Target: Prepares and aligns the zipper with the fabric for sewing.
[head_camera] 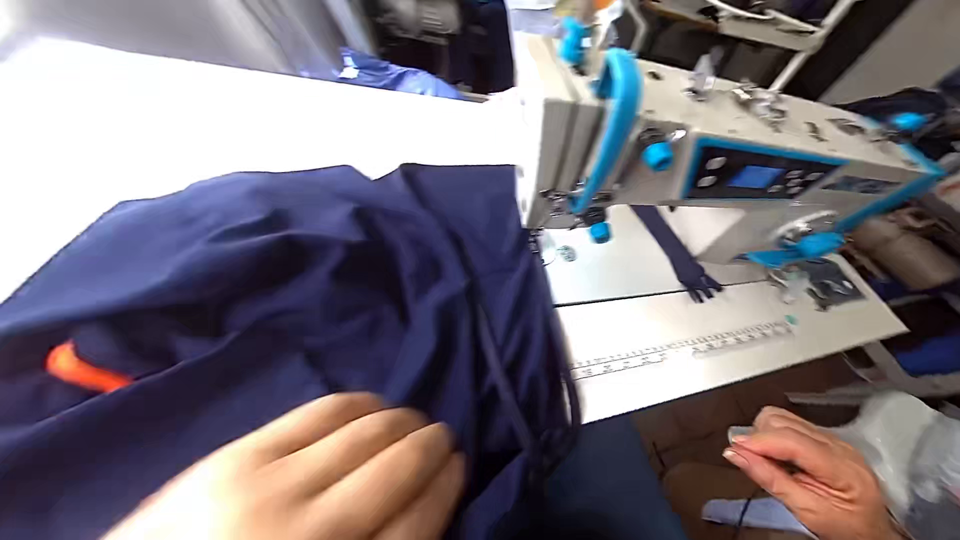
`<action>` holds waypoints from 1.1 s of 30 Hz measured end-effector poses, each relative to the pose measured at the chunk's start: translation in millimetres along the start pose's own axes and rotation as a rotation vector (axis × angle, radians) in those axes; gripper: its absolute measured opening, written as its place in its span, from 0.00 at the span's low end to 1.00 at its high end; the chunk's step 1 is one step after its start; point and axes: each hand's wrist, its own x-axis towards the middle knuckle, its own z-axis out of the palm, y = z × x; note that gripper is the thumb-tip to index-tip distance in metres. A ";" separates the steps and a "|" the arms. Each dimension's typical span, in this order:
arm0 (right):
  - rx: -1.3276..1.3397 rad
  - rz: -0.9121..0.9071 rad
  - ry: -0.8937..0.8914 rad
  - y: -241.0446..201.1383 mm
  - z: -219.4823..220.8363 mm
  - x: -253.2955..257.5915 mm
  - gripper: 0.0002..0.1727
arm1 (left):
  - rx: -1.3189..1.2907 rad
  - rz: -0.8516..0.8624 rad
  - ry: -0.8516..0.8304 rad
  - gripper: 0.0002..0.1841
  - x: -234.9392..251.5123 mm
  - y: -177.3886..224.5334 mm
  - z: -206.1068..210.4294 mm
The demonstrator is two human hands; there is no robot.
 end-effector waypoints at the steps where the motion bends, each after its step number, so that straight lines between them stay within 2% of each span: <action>1: -0.035 -0.117 -0.012 -3.1 3.4 23.5 0.12 | 0.031 0.067 -0.001 0.11 1.4 -14.0 28.1; 3: -0.114 -0.280 -0.060 -9.3 23.6 57.7 0.15 | 0.070 0.148 0.112 0.13 14.5 -31.5 76.1; 4: -0.167 -0.328 -0.112 -11.5 38.2 69.6 0.14 | 0.063 0.138 0.150 0.15 23.6 -34.6 90.4; 5: -0.224 -0.360 -0.200 -12.8 53.4 77.1 0.18 | 0.060 0.105 0.166 0.18 31.7 -35.3 101.1; 7: -0.339 -0.415 -0.377 -9.6 83.5 81.9 0.33 | 0.096 0.023 0.155 0.32 41.4 -33.5 119.8; 8: -0.356 -0.445 -0.401 -5.3 97.3 80.5 0.34 | 0.114 -0.006 0.134 0.40 41.4 -32.7 129.0; 9: -0.366 -0.470 -0.390 -1.5 107.8 77.5 0.30 | 0.123 -0.020 0.115 0.44 38.3 -33.5 137.4; 11: -0.335 -0.489 -0.334 2.6 114.5 73.2 0.23 | 0.080 -0.032 0.077 0.48 26.4 -40.5 147.1; 14: -0.190 -0.408 -0.257 1.3 113.6 67.0 0.21 | -0.044 -0.032 0.059 0.44 15.8 -53.7 145.0; 19: -0.242 -0.408 -0.146 -20.0 132.8 58.5 0.13 | -0.060 -0.031 0.063 0.35 22.7 -61.0 141.6; 22: -0.044 -0.388 -0.108 -14.4 130.3 55.9 0.09 | -0.050 -0.009 0.123 0.28 24.4 -52.1 135.7; 24: 0.120 -0.295 -0.109 -9.2 122.2 62.1 0.11 | -0.020 0.039 0.164 0.20 24.1 -36.5 134.1; 27: 0.206 -0.215 -0.117 -8.2 106.6 75.4 0.15 | -0.007 0.060 0.180 0.16 22.9 -22.6 146.5; 33: 0.178 -0.344 -0.040 -22.2 96.6 104.5 0.12 | 0.128 0.094 0.306 0.14 34.9 -13.3 152.4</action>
